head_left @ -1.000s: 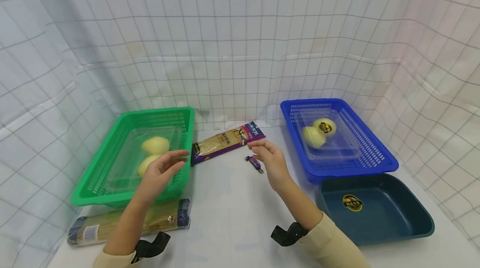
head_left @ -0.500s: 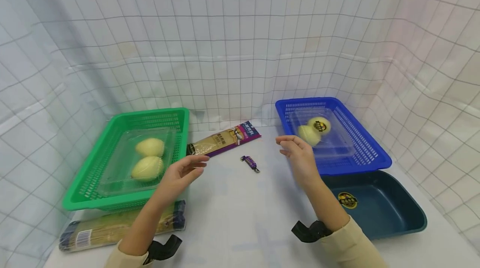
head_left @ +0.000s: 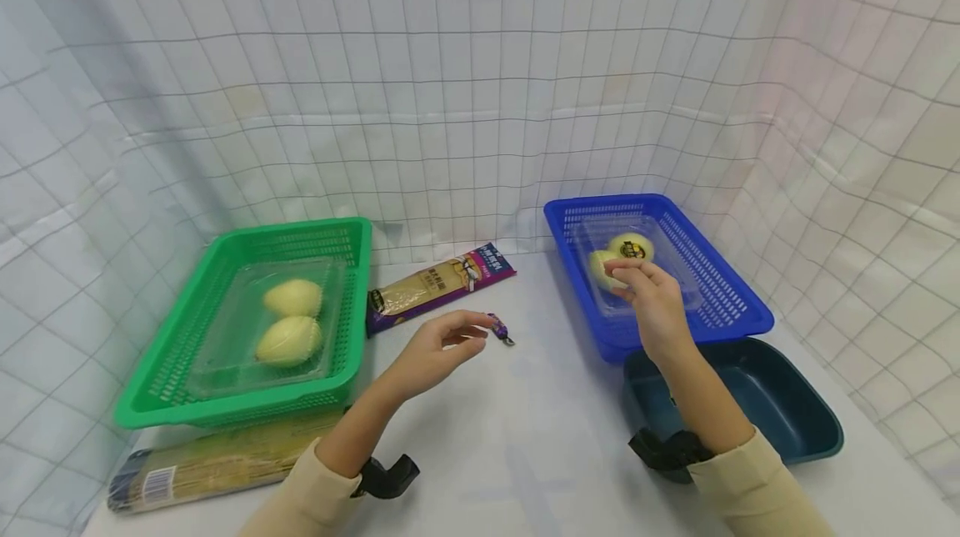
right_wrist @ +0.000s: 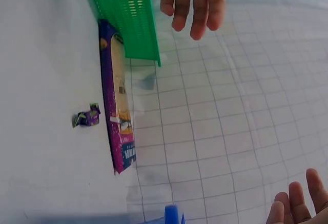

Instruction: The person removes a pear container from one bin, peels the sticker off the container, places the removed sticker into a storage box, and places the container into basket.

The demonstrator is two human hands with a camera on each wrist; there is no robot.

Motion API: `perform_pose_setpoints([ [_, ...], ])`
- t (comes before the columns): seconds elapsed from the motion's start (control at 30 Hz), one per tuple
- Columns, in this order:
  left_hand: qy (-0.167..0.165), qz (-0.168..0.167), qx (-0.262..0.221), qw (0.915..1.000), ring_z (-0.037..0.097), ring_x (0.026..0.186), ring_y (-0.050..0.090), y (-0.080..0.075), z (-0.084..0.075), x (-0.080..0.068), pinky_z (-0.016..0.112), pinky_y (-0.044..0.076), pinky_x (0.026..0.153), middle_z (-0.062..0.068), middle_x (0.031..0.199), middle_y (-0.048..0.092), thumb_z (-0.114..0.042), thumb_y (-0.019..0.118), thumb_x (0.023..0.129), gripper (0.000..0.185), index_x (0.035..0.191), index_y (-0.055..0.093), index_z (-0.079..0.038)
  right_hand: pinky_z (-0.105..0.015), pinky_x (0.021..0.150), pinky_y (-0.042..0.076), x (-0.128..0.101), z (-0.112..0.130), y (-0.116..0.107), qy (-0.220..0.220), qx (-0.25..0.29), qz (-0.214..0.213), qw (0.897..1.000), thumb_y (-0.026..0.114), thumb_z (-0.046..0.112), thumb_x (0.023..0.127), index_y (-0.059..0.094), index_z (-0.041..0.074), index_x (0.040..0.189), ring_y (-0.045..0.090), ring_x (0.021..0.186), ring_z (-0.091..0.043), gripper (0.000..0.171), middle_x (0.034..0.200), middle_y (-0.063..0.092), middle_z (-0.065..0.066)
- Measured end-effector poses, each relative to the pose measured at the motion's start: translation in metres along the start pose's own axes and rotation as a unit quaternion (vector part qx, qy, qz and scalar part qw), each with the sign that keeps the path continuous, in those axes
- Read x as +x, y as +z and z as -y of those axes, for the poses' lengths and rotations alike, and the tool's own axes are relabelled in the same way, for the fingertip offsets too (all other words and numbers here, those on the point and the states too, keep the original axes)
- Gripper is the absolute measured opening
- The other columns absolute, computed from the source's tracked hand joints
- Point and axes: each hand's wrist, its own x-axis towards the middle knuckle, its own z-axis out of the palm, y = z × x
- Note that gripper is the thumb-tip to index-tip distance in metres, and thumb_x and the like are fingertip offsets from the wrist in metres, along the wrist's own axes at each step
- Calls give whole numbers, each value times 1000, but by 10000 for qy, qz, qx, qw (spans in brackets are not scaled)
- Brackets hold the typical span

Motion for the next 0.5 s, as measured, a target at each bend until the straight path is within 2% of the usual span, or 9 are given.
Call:
perform_pose_setpoints([
  [0.2, 255, 334, -101, 9991, 26, 111, 60, 19, -2, 18, 36, 47, 95, 10, 124, 63, -17, 58, 98, 32, 125, 61, -2, -23, 89, 46, 8, 3, -23, -28, -402, -72, 9992, 53, 14, 99, 67, 10, 95, 54, 105, -11, 15, 100, 63, 8],
  [0.33, 297, 487, -151, 9983, 26, 112, 60, 27, -5, 27, 36, 47, 96, 11, 125, 62, -17, 57, 98, 31, 125, 62, -2, -20, 87, 46, 12, 4, -39, -53, -565, -89, 9983, 53, 16, 100, 67, 18, 91, 56, 103, -7, 17, 97, 65, 12],
  [0.5, 315, 676, -136, 9971, 24, 113, 59, 36, -7, 38, 35, 46, 97, 11, 125, 62, -16, 56, 99, 31, 126, 61, -2, -17, 83, 47, 19, 4, -59, -71, -1118, -127, 9936, 52, 20, 100, 66, 20, 94, 55, 103, -5, 16, 100, 62, 13],
])
